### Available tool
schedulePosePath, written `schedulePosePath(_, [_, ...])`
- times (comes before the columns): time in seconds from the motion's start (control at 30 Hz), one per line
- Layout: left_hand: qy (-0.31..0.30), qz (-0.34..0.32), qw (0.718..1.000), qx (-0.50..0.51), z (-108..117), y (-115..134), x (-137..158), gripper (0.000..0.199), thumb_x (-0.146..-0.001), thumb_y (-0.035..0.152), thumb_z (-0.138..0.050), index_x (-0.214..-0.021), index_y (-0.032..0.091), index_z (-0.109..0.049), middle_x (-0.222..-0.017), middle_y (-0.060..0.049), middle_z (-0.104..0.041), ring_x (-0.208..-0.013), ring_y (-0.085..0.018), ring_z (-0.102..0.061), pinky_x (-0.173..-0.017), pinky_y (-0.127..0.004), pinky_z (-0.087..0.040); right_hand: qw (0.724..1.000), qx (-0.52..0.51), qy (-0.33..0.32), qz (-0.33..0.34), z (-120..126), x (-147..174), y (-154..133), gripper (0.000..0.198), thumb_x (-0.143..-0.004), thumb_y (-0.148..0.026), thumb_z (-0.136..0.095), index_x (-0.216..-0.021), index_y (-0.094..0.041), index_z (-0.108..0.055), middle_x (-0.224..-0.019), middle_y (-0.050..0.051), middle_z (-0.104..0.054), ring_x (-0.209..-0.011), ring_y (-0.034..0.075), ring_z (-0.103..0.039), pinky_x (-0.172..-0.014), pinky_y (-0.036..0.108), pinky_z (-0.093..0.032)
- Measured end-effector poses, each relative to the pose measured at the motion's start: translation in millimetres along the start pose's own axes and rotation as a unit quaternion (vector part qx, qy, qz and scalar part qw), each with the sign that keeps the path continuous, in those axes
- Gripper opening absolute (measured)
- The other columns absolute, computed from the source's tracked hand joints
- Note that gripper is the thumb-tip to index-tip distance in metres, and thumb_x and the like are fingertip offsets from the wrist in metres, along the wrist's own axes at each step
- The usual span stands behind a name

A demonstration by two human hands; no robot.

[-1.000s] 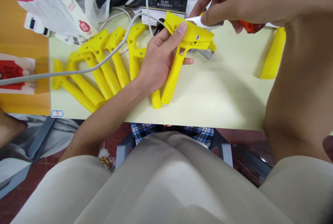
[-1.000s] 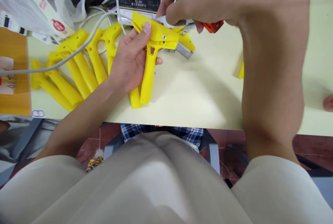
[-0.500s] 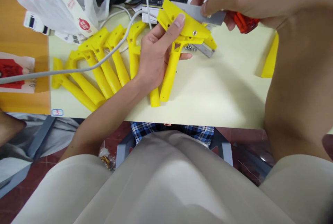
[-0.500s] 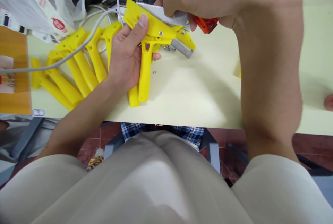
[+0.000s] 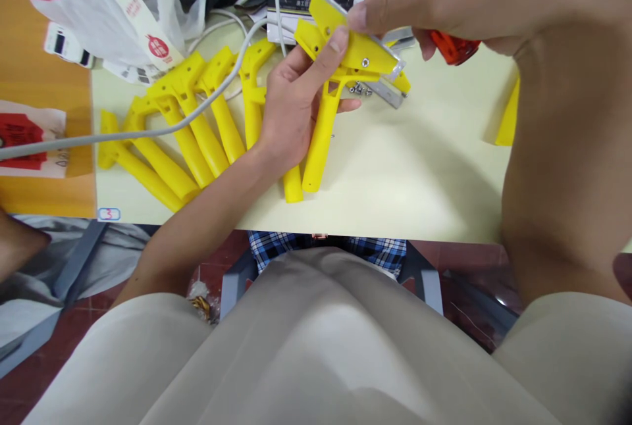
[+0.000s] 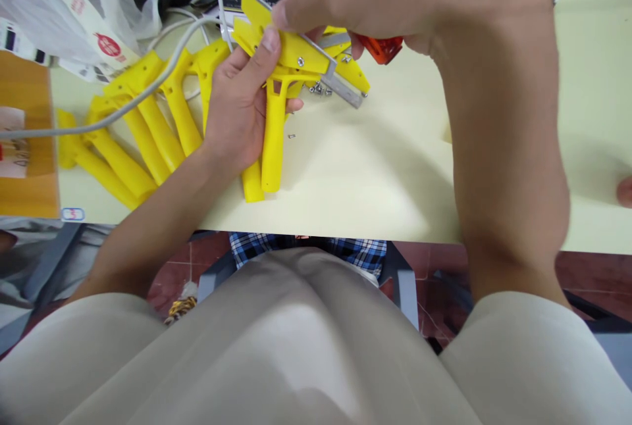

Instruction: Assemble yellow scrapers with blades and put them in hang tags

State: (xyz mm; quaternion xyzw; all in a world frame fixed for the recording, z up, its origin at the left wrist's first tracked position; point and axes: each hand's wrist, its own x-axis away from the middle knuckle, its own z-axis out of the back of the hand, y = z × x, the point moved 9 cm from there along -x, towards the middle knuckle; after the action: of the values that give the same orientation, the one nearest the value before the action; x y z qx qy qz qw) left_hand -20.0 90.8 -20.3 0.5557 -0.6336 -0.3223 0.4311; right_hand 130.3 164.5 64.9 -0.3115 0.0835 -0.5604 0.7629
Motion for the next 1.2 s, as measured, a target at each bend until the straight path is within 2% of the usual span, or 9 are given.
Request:
schedulePosePath(0.13, [0.000, 0.016, 1.000, 0.003, 1, -3, 1, 0.004, -0.101, 0.035, -0.084, -0.104, 0.034, -0.082, -0.122, 0.005, -0.085, -0.146, -0.030, -0.068, -0.090, -0.034, -0.074, 0.994, 0.096, 0.018, 0.055, 3, 2, -8, 0.074, -0.090, -0.083, -0.074, -0.130, -0.021, -0.076, -0.083, -0.003, -0.060, -0.060, -0.009, -0.042, -0.055, 0.005, -0.018])
schedulePosePath(0.27, [-0.001, 0.024, 1.000, -0.007, -3, -2, 4, 0.008, -0.108, 0.033, -0.076, -0.106, 0.026, -0.081, -0.121, 0.000, -0.083, -0.137, -0.031, -0.073, -0.100, -0.040, -0.071, 0.990, 0.134, 0.031, 0.040, 8, 0, -1, 0.063, -0.091, -0.073, -0.080, -0.129, -0.023, -0.079, -0.075, -0.003, -0.057, -0.060, -0.008, -0.034, -0.056, 0.009, -0.015])
schedulePosePath(0.43, [-0.021, 0.031, 0.999, -0.003, -11, -2, 3, 0.019, -0.112, 0.036, -0.070, -0.103, 0.028, -0.084, -0.124, -0.003, -0.084, -0.140, -0.032, -0.072, -0.115, -0.046, -0.066, 0.990, 0.130, 0.022, 0.047, 10, -2, 7, 0.046, -0.093, -0.060, -0.080, -0.119, -0.022, -0.080, -0.076, -0.007, -0.061, -0.055, -0.010, -0.042, -0.052, 0.005, -0.013])
schedulePosePath(0.57, [-0.033, 0.039, 0.999, 0.007, -13, -6, -1, 0.032, -0.117, 0.025, -0.057, -0.100, 0.024, -0.084, -0.127, -0.002, -0.084, -0.149, -0.027, -0.068, -0.111, -0.035, -0.067, 0.986, 0.146, 0.034, 0.078, 14, -3, 6, 0.047, -0.092, -0.060, -0.079, -0.116, -0.020, -0.081, -0.077, -0.009, -0.064, -0.053, -0.012, -0.037, -0.051, 0.001, -0.009])
schedulePosePath(0.7, [-0.044, 0.056, 0.997, -0.034, -12, -11, -1, 0.023, -0.115, 0.020, -0.062, -0.110, 0.027, -0.083, -0.125, 0.000, -0.084, -0.150, -0.024, -0.067, -0.111, -0.029, -0.065, 0.983, 0.179, 0.012, 0.048, 14, -8, 13, 0.062, -0.087, -0.067, -0.080, -0.108, -0.008, -0.081, -0.062, -0.005, -0.057, -0.042, -0.007, -0.040, -0.045, -0.001, -0.010])
schedulePosePath(0.83, [-0.079, 0.084, 0.993, -0.010, -14, -18, 2, 0.019, -0.116, 0.020, -0.061, -0.117, 0.027, -0.079, -0.121, -0.002, -0.085, -0.134, -0.024, -0.078, -0.105, -0.029, -0.067, 0.983, 0.159, -0.031, 0.083, 9, -9, 10, 0.055, -0.089, -0.059, -0.082, -0.109, -0.008, -0.077, -0.060, -0.006, -0.056, -0.042, -0.004, -0.044, -0.043, 0.000, -0.013])
schedulePosePath(1.03, [-0.139, 0.066, 0.988, 0.000, -14, -19, 0, 0.011, -0.115, 0.032, -0.068, -0.121, 0.025, -0.073, -0.117, -0.003, -0.084, -0.094, -0.024, -0.088, -0.069, -0.026, -0.071, 0.981, 0.129, -0.056, 0.131, 4, -9, 6, 0.044, -0.089, -0.051, -0.084, -0.110, -0.013, -0.075, -0.056, -0.011, -0.052, -0.036, -0.003, -0.038, -0.039, 0.001, -0.011])
schedulePosePath(1.13, [-0.141, 0.041, 0.989, -0.002, -14, -17, -2, 0.013, -0.116, 0.029, -0.066, -0.118, 0.021, -0.077, -0.115, -0.002, -0.084, -0.093, -0.017, -0.086, -0.072, -0.019, -0.068, 0.983, 0.123, -0.053, 0.126, 5, -8, 2, 0.044, -0.086, -0.051, -0.086, -0.107, -0.014, -0.075, -0.055, -0.011, -0.050, -0.033, 0.000, -0.038, -0.034, 0.005, -0.013])
schedulePosePath(1.2, [-0.146, 0.034, 0.989, 0.007, -16, -16, -2, 0.015, -0.116, 0.023, -0.065, -0.115, 0.018, -0.079, -0.115, -0.003, -0.085, -0.096, -0.016, -0.086, -0.077, -0.019, -0.067, 0.985, 0.121, -0.059, 0.111, 4, -6, -1, 0.039, -0.083, -0.041, -0.089, -0.108, -0.015, -0.075, -0.058, -0.012, -0.053, -0.036, 0.003, -0.044, -0.033, 0.008, -0.020])
